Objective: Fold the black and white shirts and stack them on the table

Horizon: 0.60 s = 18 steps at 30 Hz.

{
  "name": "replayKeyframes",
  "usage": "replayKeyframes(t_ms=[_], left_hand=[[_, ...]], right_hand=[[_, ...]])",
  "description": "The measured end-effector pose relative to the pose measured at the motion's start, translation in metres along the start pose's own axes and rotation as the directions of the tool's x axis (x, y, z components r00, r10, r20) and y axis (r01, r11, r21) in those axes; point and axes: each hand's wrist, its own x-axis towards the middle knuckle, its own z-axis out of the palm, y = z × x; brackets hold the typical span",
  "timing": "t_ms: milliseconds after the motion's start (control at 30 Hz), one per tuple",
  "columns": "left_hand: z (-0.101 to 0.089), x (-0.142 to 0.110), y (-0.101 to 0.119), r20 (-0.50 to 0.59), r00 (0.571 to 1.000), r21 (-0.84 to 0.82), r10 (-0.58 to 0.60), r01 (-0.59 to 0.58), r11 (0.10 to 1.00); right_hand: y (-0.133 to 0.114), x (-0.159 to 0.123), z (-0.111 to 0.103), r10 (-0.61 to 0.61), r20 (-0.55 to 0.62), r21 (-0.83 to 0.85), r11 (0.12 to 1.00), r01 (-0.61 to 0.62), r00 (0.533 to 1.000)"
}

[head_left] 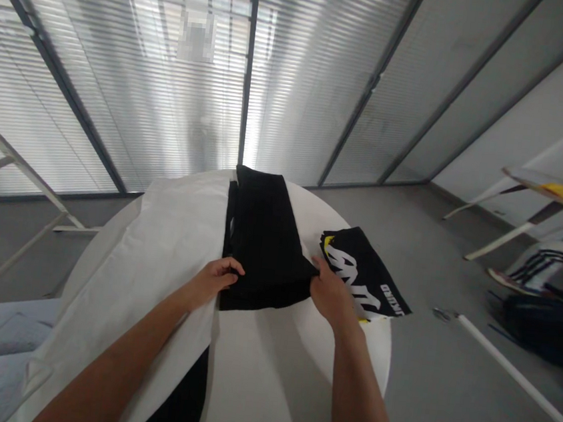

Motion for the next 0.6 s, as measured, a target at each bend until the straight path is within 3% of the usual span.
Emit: replayKeyframes(t_ms=[133,300,400,500,600], left_hand=[[0.0,-0.001,0.0,-0.022,1.0,0.046,-0.013,0.014,0.999],[-0.001,0.0,-0.001,-0.009,1.0,-0.188,-0.019,0.017,0.982],[-0.004,0.001,0.0,0.006,1.0,-0.336,-0.027,0.028,0.941],[-0.006,0.002,0.0,0.052,0.998,-0.341,-0.042,0.057,0.938],[-0.009,0.002,-0.001,0.103,0.993,-0.276,-0.053,0.08,0.958]], right_hand=[[-0.002,-0.002,-0.002,0.078,0.076,0.012,0.997,-0.079,0.994],[0.001,-0.005,0.001,-0.049,0.153,-0.016,0.999,0.052,0.987],[0.009,-0.002,0.001,-0.051,0.161,-0.036,0.998,0.058,0.986],[0.022,0.002,0.0,-0.068,0.191,-0.001,0.998,0.07,0.979],[0.033,0.006,0.001,-0.174,0.259,0.083,0.984,0.158,0.95]])
